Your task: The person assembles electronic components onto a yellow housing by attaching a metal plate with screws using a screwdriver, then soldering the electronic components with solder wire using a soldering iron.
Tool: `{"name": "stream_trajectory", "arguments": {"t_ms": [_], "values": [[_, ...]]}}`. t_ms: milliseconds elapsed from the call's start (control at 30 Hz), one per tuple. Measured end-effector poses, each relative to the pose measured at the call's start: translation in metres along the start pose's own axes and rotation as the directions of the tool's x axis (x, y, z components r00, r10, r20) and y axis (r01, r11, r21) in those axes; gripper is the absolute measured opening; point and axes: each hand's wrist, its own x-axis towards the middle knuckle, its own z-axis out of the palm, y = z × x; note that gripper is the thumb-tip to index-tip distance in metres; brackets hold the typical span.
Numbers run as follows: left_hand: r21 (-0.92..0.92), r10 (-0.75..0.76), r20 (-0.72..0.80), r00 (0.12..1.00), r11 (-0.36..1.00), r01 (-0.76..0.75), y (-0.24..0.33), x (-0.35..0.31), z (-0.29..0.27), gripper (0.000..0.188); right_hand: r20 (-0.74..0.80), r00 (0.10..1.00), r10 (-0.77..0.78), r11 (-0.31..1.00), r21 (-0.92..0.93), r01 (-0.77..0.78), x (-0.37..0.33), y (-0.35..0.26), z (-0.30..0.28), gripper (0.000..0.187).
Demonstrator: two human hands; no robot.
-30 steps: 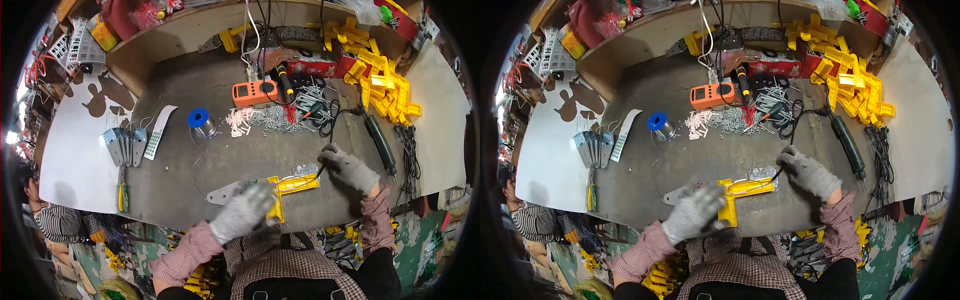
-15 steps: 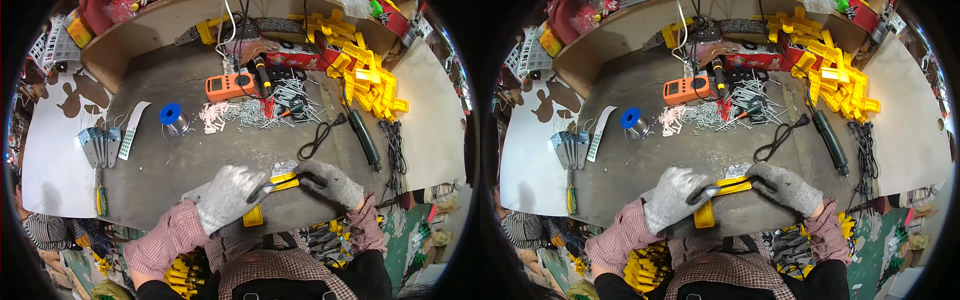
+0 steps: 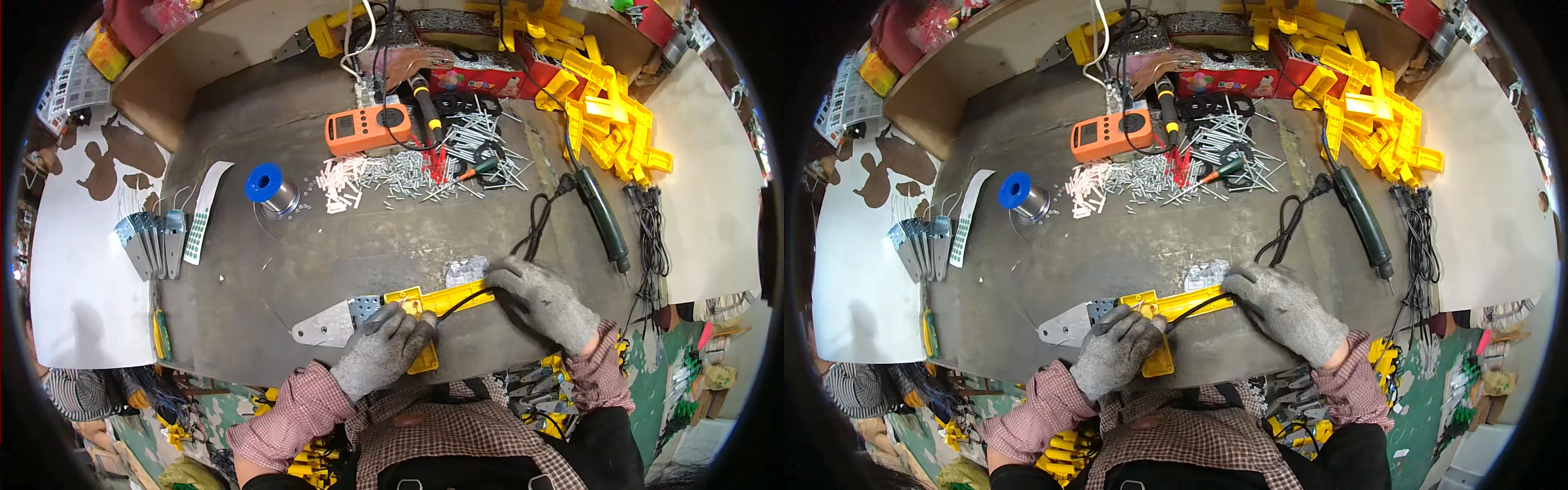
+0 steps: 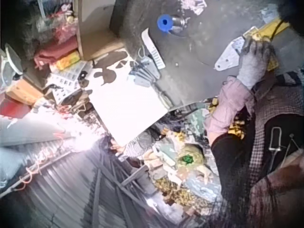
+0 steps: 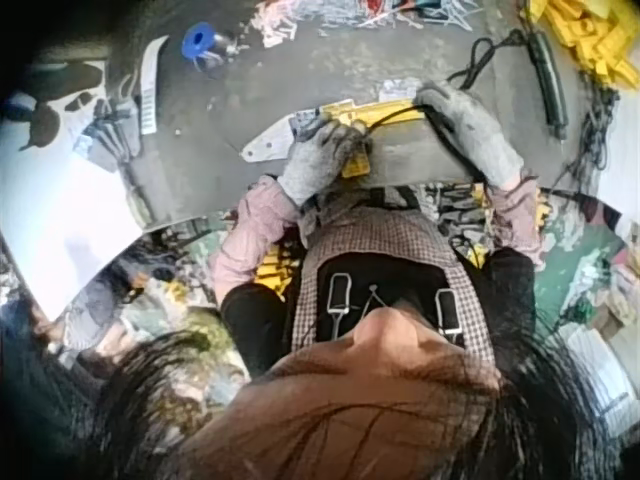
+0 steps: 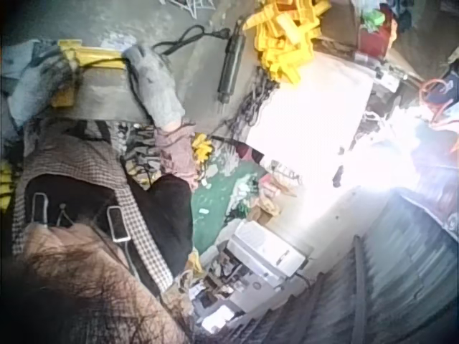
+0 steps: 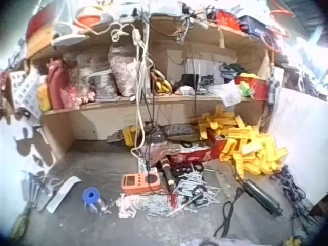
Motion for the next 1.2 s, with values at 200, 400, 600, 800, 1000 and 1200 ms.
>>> {"name": "stream_trajectory", "arguments": {"t_ms": [200, 400, 600, 800, 1000, 1200], "values": [[-0.115, 0.127, 0.069, 0.99, 0.986, -0.118, -0.003, 0.003, -0.005, 0.046, 0.034, 0.989, -0.144, 0.97, 0.204, 0.134, 0.042, -0.035, 0.035, 0.04], [-0.092, 0.037, 0.149, 0.988, 0.995, -0.023, 0.018, 0.0, -0.013, 0.043, -0.178, 0.962, -0.205, 0.948, 0.207, 0.241, 0.042, -0.023, 0.057, 0.041], [-0.065, -0.117, 0.107, 0.987, 0.99, 0.124, 0.034, -0.003, -0.012, 0.062, -0.074, 0.98, -0.184, 0.961, 0.197, 0.195, 0.043, -0.023, 0.056, 0.039], [-0.085, -0.13, 0.067, 0.989, 0.987, 0.136, 0.035, -0.008, -0.008, 0.061, -0.044, 0.967, -0.253, 0.954, 0.155, 0.257, 0.041, -0.019, 0.052, 0.04], [-0.044, -0.156, 0.158, 0.975, 0.985, 0.165, 0.053, -0.003, -0.013, 0.064, 0.035, 0.97, -0.241, 0.969, 0.068, 0.238, 0.045, -0.028, 0.055, 0.054], [-0.054, -0.191, 0.093, 0.977, 0.979, 0.197, 0.054, -0.008, -0.004, 0.058, 0.125, 0.94, -0.317, 0.926, 0.254, 0.278, 0.053, 0.004, 0.006, 0.039]]}}
